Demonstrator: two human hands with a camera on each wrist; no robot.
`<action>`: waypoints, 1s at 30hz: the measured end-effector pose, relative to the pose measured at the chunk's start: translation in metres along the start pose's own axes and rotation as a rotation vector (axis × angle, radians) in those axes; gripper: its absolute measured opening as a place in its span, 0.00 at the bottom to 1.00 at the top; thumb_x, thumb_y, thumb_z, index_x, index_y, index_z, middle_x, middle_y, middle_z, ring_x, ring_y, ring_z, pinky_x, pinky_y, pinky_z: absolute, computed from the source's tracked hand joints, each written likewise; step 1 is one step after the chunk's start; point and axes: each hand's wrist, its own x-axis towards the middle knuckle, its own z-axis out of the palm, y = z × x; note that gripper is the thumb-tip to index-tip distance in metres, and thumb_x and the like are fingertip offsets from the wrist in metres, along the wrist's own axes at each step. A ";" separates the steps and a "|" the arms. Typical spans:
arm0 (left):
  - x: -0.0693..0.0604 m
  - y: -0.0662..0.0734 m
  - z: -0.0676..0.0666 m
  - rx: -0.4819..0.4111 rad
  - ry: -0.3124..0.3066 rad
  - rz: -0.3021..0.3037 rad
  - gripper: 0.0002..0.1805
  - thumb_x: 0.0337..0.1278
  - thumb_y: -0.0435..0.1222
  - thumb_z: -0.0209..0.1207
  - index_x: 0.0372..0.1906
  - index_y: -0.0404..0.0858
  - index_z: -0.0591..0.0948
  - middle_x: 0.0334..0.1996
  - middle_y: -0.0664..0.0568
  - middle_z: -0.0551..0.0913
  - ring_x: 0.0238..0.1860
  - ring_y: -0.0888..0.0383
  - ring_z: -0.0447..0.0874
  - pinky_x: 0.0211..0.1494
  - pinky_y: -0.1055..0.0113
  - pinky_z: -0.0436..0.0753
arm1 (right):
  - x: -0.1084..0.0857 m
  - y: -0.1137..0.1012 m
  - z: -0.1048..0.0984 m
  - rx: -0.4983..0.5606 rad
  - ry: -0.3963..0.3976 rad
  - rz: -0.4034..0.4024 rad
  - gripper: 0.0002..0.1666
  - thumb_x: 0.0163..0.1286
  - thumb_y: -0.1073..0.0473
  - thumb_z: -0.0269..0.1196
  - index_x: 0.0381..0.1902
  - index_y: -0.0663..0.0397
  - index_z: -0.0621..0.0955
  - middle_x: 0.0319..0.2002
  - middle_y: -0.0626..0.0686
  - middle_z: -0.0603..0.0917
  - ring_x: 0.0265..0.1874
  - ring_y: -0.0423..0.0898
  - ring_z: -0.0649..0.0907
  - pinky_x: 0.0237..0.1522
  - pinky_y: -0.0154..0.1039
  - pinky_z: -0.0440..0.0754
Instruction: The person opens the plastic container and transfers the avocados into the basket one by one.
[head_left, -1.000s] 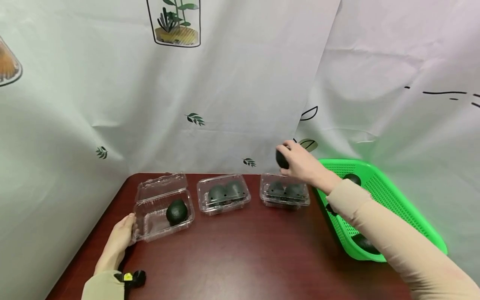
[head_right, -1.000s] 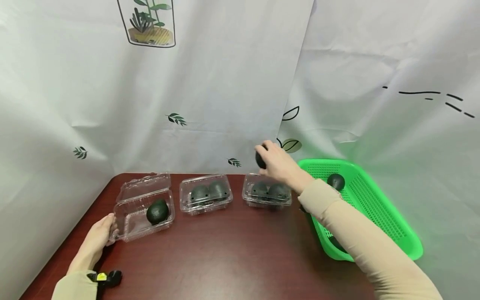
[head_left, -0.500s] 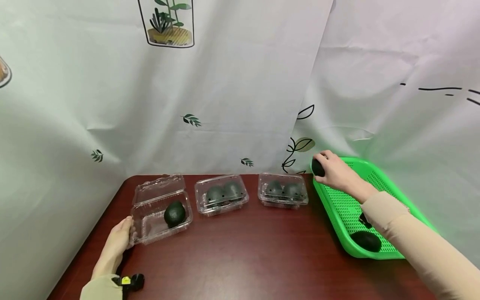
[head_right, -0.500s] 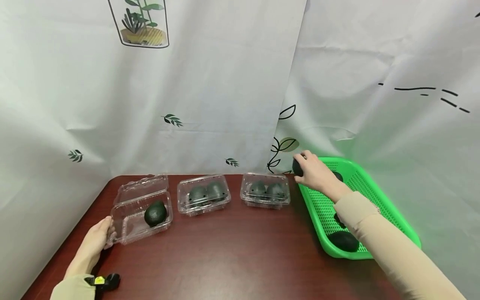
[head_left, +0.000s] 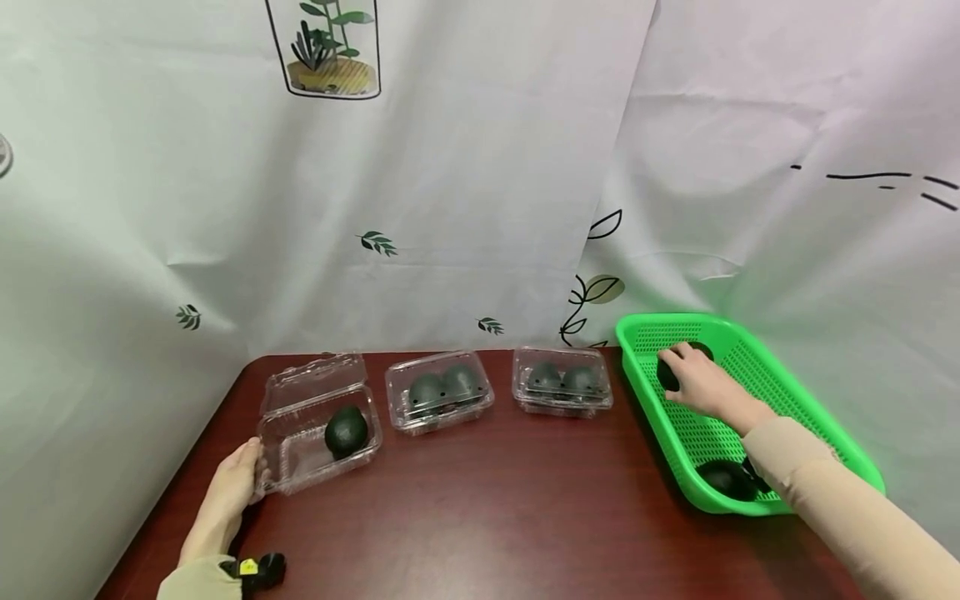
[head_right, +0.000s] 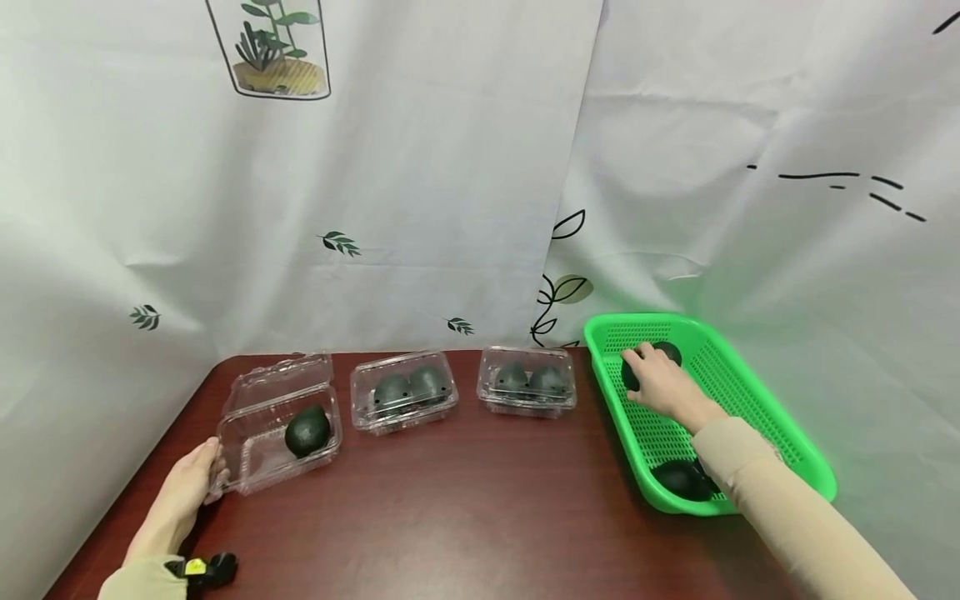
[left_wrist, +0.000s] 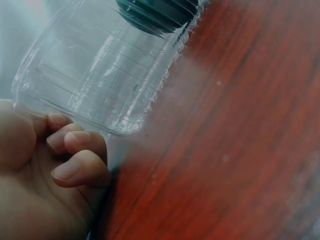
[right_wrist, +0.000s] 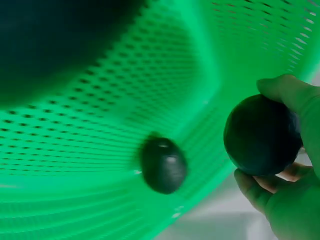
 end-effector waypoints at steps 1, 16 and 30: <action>0.000 0.000 0.000 -0.004 -0.001 0.002 0.23 0.78 0.51 0.33 0.33 0.39 0.67 0.25 0.56 0.67 0.21 0.65 0.67 0.22 0.70 0.69 | -0.002 0.002 0.004 -0.010 -0.015 -0.003 0.41 0.56 0.61 0.74 0.63 0.69 0.69 0.55 0.74 0.68 0.51 0.71 0.73 0.45 0.62 0.76; 0.000 0.000 0.001 0.005 0.004 0.019 0.23 0.78 0.51 0.33 0.32 0.38 0.66 0.23 0.56 0.67 0.21 0.65 0.67 0.22 0.69 0.70 | -0.009 0.009 0.035 -0.052 -0.125 -0.103 0.37 0.54 0.66 0.75 0.58 0.71 0.72 0.51 0.72 0.72 0.45 0.68 0.77 0.40 0.58 0.78; 0.002 -0.001 0.001 -0.006 0.008 0.014 0.24 0.78 0.52 0.33 0.32 0.38 0.65 0.24 0.56 0.67 0.21 0.65 0.67 0.22 0.69 0.70 | -0.009 0.001 0.005 -0.022 -0.321 0.108 0.71 0.41 0.47 0.81 0.76 0.50 0.52 0.71 0.72 0.48 0.67 0.76 0.52 0.52 0.81 0.52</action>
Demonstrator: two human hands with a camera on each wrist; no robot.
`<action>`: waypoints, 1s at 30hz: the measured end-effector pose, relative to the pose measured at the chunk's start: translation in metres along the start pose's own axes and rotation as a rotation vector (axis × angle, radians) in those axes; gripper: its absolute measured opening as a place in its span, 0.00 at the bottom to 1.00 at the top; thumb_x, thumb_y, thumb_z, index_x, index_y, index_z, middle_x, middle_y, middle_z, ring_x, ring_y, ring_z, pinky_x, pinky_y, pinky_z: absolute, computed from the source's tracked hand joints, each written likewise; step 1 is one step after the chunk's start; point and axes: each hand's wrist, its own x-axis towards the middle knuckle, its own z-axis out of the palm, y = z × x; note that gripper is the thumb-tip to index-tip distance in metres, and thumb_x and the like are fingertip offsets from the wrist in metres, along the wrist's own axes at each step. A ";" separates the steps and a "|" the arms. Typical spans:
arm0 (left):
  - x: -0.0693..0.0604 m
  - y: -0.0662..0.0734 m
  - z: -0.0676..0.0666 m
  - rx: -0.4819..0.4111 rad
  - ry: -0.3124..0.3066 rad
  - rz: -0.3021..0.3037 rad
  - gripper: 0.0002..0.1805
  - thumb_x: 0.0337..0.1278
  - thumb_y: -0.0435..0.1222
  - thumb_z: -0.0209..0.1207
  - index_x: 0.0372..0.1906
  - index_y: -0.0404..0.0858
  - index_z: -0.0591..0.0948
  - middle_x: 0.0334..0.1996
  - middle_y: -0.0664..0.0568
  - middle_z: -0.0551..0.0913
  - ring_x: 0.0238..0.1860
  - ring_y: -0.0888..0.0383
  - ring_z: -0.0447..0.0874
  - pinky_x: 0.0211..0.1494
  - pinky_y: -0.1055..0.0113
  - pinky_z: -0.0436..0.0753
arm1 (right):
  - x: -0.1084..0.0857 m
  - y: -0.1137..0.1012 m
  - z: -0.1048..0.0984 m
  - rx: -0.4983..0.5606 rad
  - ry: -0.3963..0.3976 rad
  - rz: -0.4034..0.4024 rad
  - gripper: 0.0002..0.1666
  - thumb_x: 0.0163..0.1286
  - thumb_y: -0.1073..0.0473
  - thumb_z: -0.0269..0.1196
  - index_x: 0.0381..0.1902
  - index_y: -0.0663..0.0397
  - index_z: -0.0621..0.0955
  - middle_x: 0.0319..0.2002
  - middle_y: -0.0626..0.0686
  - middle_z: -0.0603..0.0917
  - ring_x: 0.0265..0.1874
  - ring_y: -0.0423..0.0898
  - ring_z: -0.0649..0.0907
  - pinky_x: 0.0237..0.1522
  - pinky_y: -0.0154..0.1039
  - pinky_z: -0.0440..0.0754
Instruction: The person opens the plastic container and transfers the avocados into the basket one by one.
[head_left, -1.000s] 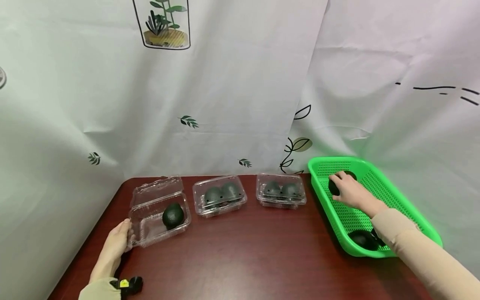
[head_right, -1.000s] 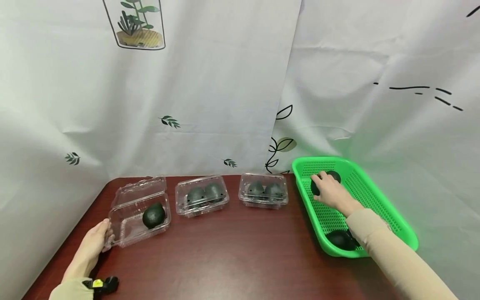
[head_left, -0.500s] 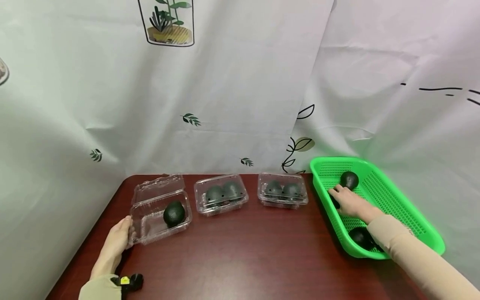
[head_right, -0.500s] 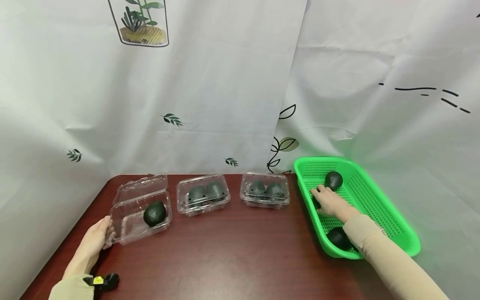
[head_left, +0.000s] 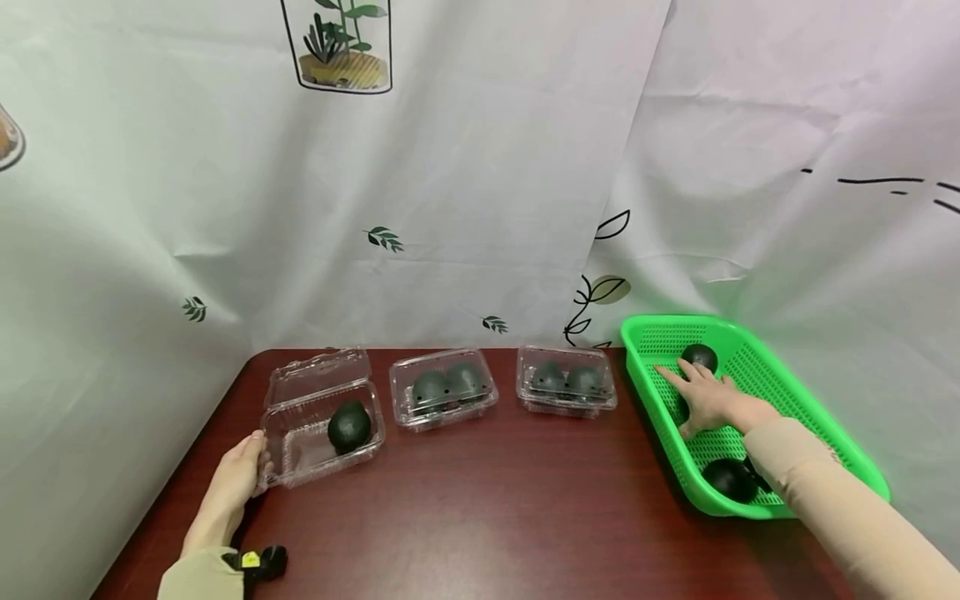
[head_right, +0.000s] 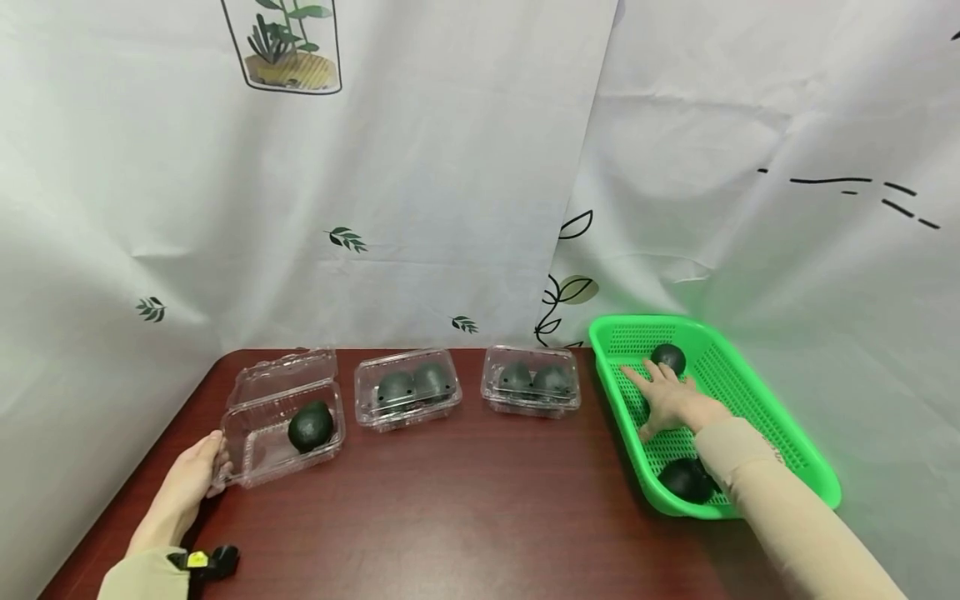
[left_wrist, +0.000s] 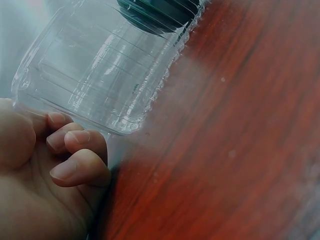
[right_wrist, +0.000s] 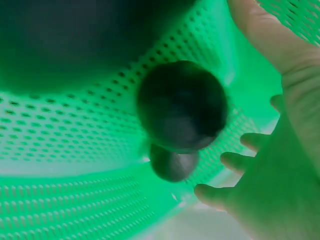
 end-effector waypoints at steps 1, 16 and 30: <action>0.000 0.000 0.000 0.004 0.002 0.001 0.24 0.77 0.52 0.33 0.32 0.38 0.66 0.24 0.56 0.67 0.21 0.65 0.68 0.22 0.69 0.70 | -0.001 0.000 -0.004 0.005 -0.004 0.003 0.72 0.41 0.44 0.81 0.76 0.49 0.52 0.71 0.73 0.47 0.67 0.76 0.52 0.53 0.80 0.51; 0.001 -0.001 -0.002 0.002 -0.011 -0.008 0.23 0.78 0.50 0.33 0.32 0.39 0.66 0.23 0.56 0.67 0.21 0.64 0.67 0.22 0.69 0.70 | 0.007 -0.049 -0.090 -0.011 0.214 -0.128 0.70 0.46 0.39 0.77 0.77 0.49 0.51 0.73 0.71 0.48 0.68 0.73 0.53 0.58 0.76 0.54; 0.000 -0.002 -0.001 0.020 0.002 -0.004 0.24 0.78 0.52 0.33 0.32 0.38 0.66 0.25 0.55 0.68 0.21 0.64 0.68 0.23 0.68 0.71 | 0.059 -0.172 -0.105 -0.065 0.361 -0.519 0.58 0.52 0.43 0.76 0.75 0.45 0.59 0.73 0.63 0.56 0.70 0.60 0.59 0.63 0.64 0.60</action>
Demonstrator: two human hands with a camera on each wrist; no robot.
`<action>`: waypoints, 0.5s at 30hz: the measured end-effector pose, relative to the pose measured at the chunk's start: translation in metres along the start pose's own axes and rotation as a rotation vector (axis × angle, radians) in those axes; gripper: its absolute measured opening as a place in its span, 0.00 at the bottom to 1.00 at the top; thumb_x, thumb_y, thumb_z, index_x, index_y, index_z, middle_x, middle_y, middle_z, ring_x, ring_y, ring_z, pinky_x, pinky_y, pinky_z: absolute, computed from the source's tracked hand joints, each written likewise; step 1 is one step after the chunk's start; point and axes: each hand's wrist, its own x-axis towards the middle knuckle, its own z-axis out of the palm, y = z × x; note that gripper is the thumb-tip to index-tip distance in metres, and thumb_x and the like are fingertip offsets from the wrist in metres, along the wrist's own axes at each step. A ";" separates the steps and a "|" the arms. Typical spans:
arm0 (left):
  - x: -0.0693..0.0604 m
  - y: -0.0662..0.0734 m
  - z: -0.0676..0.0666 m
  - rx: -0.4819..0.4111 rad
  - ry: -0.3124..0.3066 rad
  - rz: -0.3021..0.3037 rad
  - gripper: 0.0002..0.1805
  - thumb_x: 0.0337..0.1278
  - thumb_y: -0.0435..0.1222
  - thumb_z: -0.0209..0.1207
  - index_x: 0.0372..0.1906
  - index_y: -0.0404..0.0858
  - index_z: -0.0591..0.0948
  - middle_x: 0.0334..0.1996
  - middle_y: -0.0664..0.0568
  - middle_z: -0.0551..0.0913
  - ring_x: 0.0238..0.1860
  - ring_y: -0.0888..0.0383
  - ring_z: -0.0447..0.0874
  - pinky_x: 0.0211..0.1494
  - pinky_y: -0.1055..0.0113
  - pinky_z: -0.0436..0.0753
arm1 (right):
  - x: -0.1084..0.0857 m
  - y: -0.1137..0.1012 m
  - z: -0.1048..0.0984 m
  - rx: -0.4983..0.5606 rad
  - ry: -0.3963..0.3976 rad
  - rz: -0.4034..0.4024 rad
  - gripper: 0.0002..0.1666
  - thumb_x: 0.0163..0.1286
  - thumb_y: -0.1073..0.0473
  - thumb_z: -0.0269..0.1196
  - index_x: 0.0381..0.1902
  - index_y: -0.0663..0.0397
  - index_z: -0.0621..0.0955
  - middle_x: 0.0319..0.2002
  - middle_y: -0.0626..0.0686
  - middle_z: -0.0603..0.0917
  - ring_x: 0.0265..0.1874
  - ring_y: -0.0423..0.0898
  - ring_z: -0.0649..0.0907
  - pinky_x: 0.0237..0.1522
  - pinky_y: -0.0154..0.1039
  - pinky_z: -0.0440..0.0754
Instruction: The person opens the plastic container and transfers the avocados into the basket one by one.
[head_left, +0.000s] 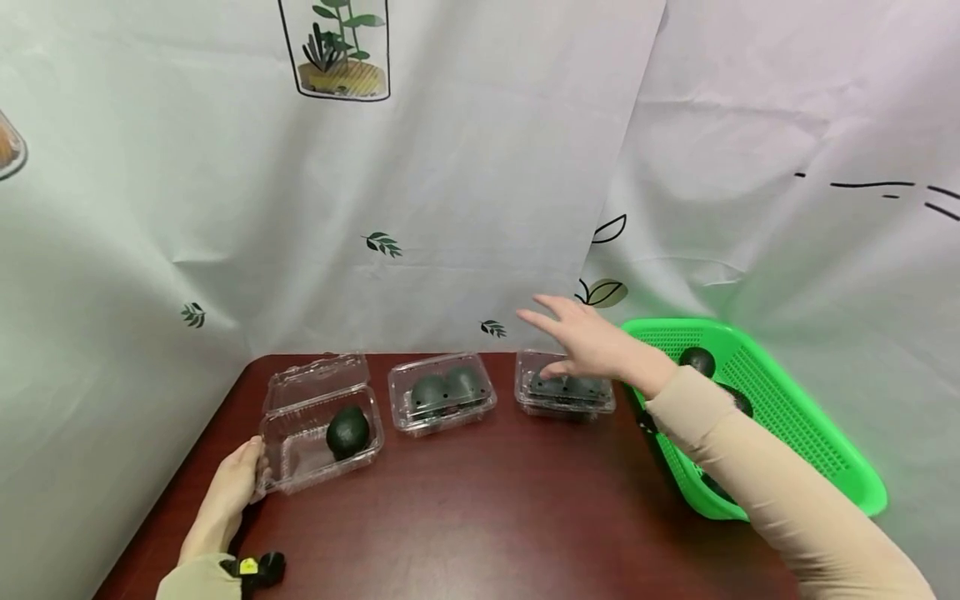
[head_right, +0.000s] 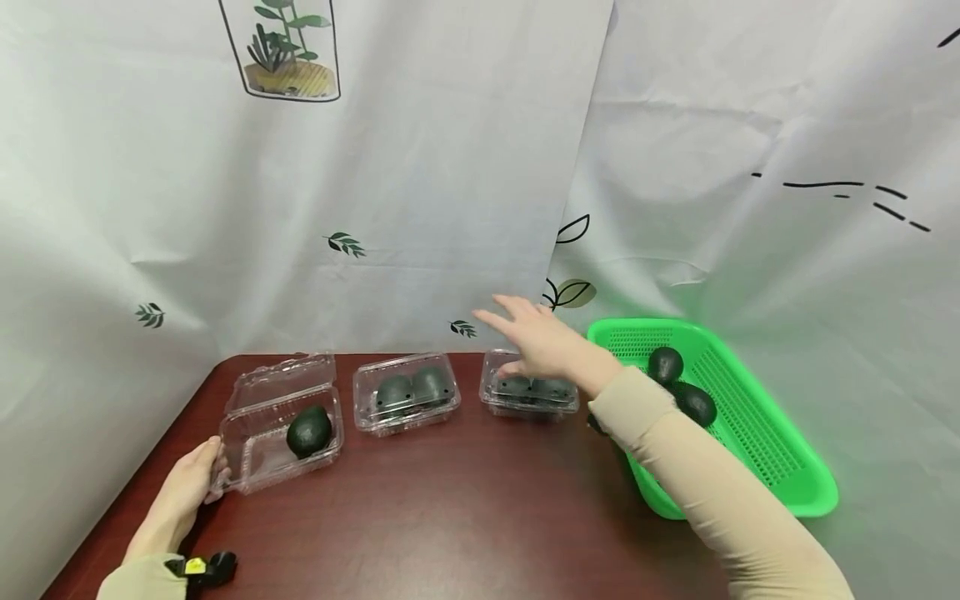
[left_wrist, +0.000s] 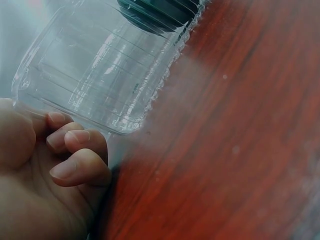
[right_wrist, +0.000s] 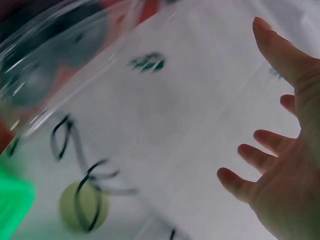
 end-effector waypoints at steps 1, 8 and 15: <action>0.000 0.000 0.000 -0.005 -0.001 0.001 0.24 0.78 0.52 0.33 0.32 0.37 0.66 0.25 0.55 0.68 0.21 0.64 0.68 0.22 0.68 0.71 | 0.007 -0.007 0.001 0.002 0.005 -0.022 0.58 0.52 0.43 0.76 0.75 0.45 0.60 0.73 0.62 0.57 0.70 0.59 0.60 0.64 0.63 0.61; -0.001 0.000 0.000 -0.012 -0.004 -0.001 0.24 0.78 0.51 0.33 0.33 0.37 0.67 0.25 0.56 0.68 0.22 0.65 0.69 0.23 0.69 0.71 | 0.049 -0.052 0.012 -0.006 0.012 -0.136 0.53 0.56 0.41 0.74 0.74 0.44 0.62 0.72 0.61 0.59 0.70 0.57 0.61 0.64 0.59 0.62; -0.001 0.000 0.002 -0.010 0.001 0.004 0.25 0.78 0.52 0.33 0.34 0.36 0.67 0.25 0.56 0.68 0.22 0.65 0.70 0.23 0.69 0.71 | 0.083 -0.084 0.029 0.004 -0.015 -0.179 0.51 0.59 0.40 0.70 0.74 0.44 0.62 0.73 0.60 0.58 0.70 0.55 0.62 0.64 0.57 0.64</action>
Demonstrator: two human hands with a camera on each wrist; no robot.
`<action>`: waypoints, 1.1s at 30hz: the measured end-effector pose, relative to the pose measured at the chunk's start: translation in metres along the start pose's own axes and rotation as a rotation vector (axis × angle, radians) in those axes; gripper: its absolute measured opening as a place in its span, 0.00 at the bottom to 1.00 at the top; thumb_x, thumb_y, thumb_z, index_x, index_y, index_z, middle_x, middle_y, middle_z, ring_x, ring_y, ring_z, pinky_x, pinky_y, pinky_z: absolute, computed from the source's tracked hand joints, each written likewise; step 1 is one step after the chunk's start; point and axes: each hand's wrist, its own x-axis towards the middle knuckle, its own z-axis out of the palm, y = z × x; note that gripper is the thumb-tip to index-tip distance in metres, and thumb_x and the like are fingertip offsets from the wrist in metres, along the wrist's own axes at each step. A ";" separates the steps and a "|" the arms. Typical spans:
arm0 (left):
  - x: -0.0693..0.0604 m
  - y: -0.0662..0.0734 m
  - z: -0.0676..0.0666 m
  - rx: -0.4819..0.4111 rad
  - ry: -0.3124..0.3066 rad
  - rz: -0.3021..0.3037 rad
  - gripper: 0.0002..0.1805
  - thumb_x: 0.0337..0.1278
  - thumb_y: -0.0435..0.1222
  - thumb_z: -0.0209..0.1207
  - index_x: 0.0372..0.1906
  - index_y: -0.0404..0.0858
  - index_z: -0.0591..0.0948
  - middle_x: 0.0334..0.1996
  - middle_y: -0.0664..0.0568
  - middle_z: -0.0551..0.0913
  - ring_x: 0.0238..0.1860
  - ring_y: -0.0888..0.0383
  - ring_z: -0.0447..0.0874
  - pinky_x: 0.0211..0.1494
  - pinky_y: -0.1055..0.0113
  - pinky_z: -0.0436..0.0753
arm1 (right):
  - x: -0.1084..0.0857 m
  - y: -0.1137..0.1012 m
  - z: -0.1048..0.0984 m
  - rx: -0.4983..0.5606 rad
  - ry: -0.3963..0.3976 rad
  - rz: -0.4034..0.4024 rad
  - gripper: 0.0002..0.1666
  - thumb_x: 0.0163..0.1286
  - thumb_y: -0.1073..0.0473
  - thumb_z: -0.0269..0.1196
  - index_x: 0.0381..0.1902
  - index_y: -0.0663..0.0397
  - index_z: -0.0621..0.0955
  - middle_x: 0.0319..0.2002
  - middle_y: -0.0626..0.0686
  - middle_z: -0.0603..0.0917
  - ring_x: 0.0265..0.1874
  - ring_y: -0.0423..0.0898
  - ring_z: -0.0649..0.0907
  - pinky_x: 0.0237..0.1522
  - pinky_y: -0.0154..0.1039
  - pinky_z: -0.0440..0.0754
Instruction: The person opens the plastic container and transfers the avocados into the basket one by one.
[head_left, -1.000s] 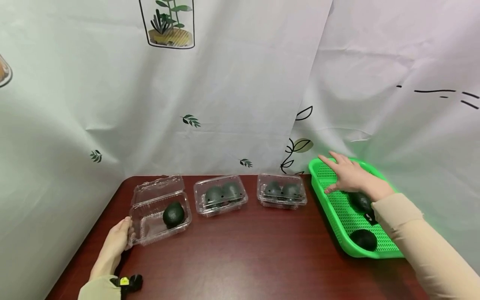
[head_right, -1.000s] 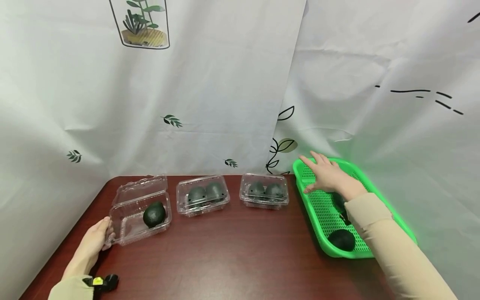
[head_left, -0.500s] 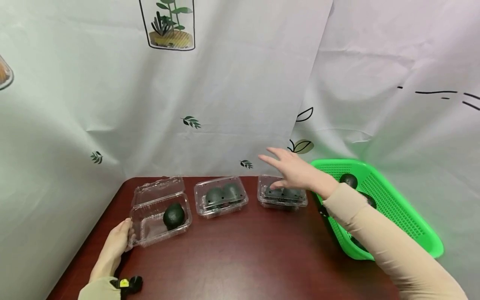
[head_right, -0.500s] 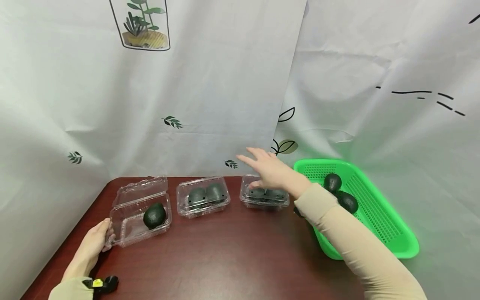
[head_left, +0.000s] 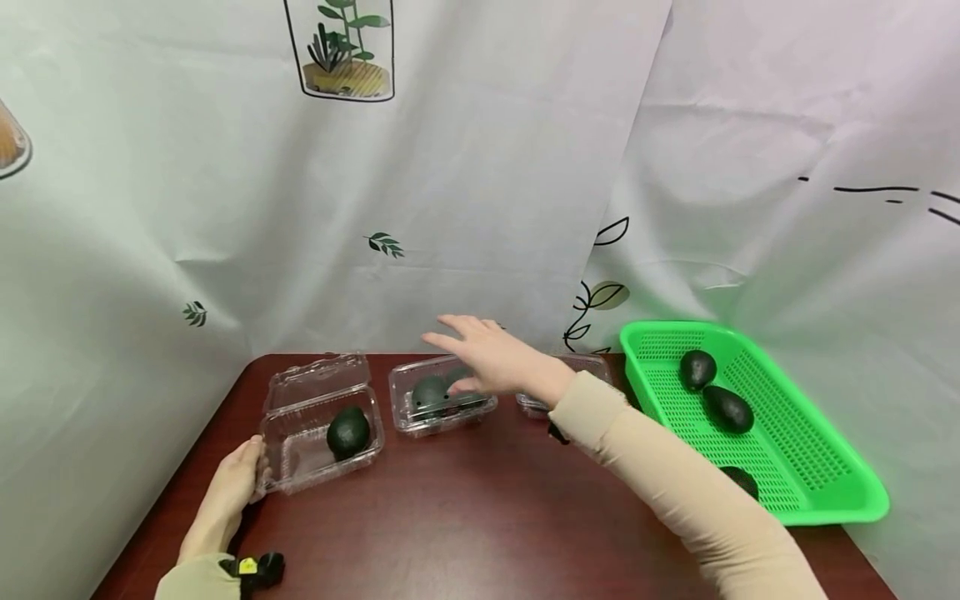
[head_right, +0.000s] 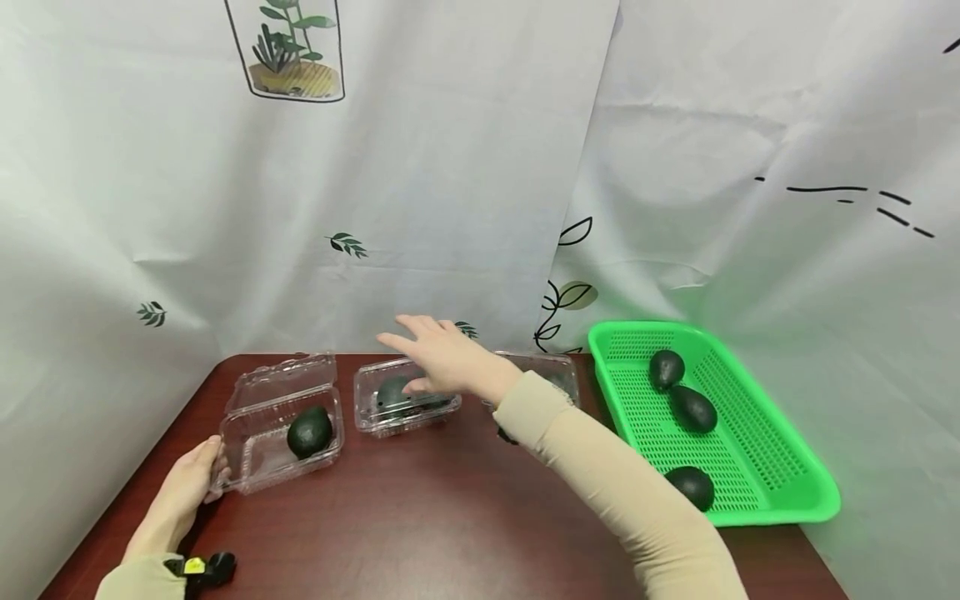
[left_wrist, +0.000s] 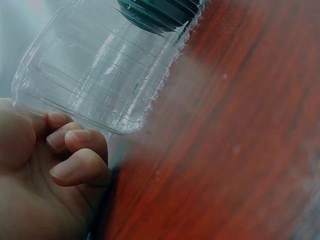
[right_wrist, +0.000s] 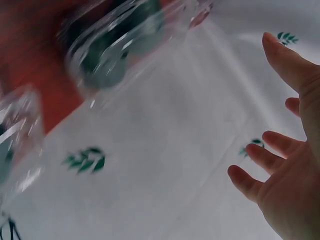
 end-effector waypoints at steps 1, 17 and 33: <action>-0.001 0.000 0.000 0.002 0.000 -0.002 0.25 0.78 0.52 0.33 0.33 0.36 0.66 0.25 0.55 0.68 0.22 0.65 0.69 0.23 0.69 0.71 | 0.005 -0.004 0.003 0.008 -0.013 0.001 0.51 0.60 0.39 0.70 0.75 0.43 0.61 0.73 0.59 0.58 0.70 0.55 0.61 0.64 0.57 0.63; 0.000 0.002 -0.006 -0.006 -0.022 -0.001 0.24 0.78 0.51 0.32 0.33 0.36 0.65 0.22 0.55 0.67 0.20 0.64 0.67 0.21 0.68 0.69 | 0.075 -0.059 0.065 0.167 -0.041 0.008 0.48 0.64 0.37 0.65 0.76 0.41 0.59 0.73 0.56 0.59 0.69 0.50 0.63 0.65 0.50 0.65; -0.002 0.014 -0.004 0.108 0.088 -0.051 0.25 0.77 0.51 0.36 0.32 0.36 0.68 0.22 0.53 0.71 0.18 0.59 0.68 0.20 0.65 0.70 | 0.102 -0.095 0.100 0.246 -0.132 0.011 0.42 0.65 0.38 0.64 0.73 0.41 0.64 0.72 0.52 0.60 0.69 0.46 0.65 0.64 0.45 0.68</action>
